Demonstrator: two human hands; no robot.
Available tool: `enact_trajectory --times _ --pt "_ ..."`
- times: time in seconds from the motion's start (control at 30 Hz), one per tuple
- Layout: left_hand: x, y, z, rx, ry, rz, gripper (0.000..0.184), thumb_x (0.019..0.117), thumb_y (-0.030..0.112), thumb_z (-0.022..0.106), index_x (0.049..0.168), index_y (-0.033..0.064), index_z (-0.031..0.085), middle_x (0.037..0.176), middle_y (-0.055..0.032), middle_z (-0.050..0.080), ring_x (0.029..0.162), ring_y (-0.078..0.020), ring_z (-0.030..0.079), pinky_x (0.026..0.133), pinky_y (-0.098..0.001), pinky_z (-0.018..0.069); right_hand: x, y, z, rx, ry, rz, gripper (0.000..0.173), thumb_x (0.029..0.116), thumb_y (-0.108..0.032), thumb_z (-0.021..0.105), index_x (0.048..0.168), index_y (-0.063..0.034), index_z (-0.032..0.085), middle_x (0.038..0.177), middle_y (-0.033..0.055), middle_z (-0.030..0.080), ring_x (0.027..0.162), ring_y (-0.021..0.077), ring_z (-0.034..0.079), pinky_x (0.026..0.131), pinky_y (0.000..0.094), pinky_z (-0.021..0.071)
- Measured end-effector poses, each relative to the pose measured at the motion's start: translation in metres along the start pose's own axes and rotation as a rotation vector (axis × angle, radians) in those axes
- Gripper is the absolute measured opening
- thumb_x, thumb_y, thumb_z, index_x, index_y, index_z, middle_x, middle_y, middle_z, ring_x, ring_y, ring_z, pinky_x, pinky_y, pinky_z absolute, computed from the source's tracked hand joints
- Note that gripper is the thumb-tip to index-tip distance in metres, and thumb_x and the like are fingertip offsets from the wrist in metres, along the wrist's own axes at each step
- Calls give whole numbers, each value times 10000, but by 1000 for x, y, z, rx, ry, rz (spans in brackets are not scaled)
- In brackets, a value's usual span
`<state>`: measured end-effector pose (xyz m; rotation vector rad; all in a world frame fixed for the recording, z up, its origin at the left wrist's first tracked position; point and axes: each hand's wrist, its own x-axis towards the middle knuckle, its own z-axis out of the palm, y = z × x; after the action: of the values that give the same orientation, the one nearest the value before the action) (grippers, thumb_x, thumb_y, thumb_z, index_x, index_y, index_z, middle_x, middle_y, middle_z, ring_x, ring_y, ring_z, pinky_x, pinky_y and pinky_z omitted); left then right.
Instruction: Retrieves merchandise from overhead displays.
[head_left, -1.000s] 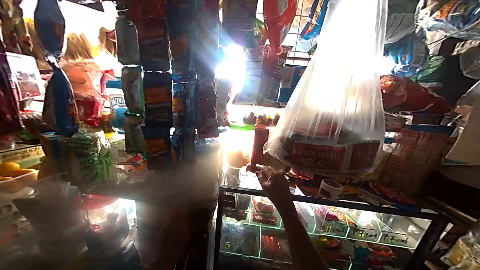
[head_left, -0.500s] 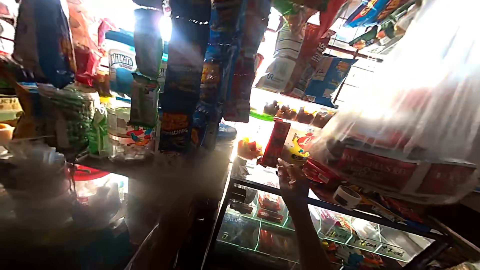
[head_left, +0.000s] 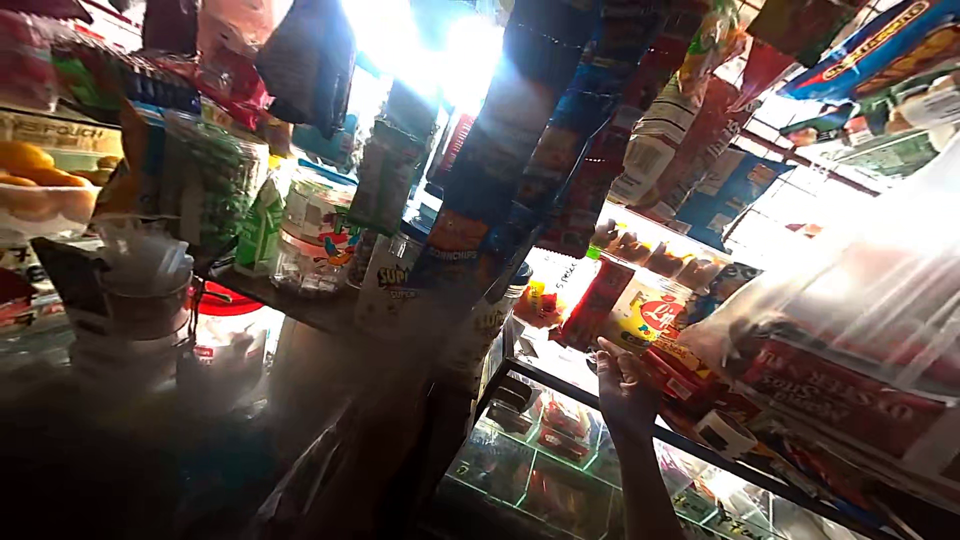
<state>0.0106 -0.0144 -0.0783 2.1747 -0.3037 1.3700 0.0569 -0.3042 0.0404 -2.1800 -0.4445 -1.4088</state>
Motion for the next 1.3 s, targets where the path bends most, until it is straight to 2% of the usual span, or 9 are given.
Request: enact_trajectory --times 0.23,0.47,0.7,0.9,1.0,1.23,1.3 --pt "3 1 -5 2 -22 13 310 891 81 650 1180 -13 712 1294 -181 679 1263 -390 620 1050 -612 460 1 0 1 -12 18 -5 296 962 -82 547 1133 68 736 1053 246 738 959 386 712 878 532 537" --pt "6 8 -14 11 -85 -11 323 889 52 652 1199 -21 706 1300 -193 673 1274 -396 608 1056 -603 456 2 0 0 23 -9 61 289 973 -85 556 1150 59 734 1065 245 733 979 382 705 890 531 537" --pt "11 16 -23 -18 -172 -84 325 912 26 661 1230 -34 688 1350 -215 640 1323 -410 565 1092 -626 412 2 -1 -2 59 -48 86 282 979 -76 561 1162 62 726 1098 248 729 1025 395 704 932 569 521" --pt "10 15 -22 -15 -192 -93 331 921 34 648 1245 -31 680 1373 -213 625 1340 -401 553 1110 -626 391 3 -1 -2 66 -47 97 273 981 -76 560 1147 48 737 1080 226 740 1010 368 712 926 547 526" --pt "11 15 -21 -2 -186 -75 331 909 21 659 1232 -47 680 1364 -229 627 1318 -421 566 1097 -626 406 4 -1 -2 68 -45 105 261 978 -66 573 1143 44 741 1083 221 742 1004 364 716 922 531 536" --pt "12 16 -22 23 -188 -60 353 886 2 660 1233 -58 675 1346 -249 629 1303 -446 568 1093 -628 409 6 -5 -4 72 -52 113 263 971 -66 575 1140 40 746 1080 220 747 1028 379 717 948 538 532" --pt "14 20 -26 31 -221 -75 359 911 25 644 1262 -53 661 1372 -243 616 1328 -434 551 1097 -631 402 7 -5 -6 79 -80 135 266 979 -78 573 1147 31 746 1093 209 747 1040 369 717 960 541 529"
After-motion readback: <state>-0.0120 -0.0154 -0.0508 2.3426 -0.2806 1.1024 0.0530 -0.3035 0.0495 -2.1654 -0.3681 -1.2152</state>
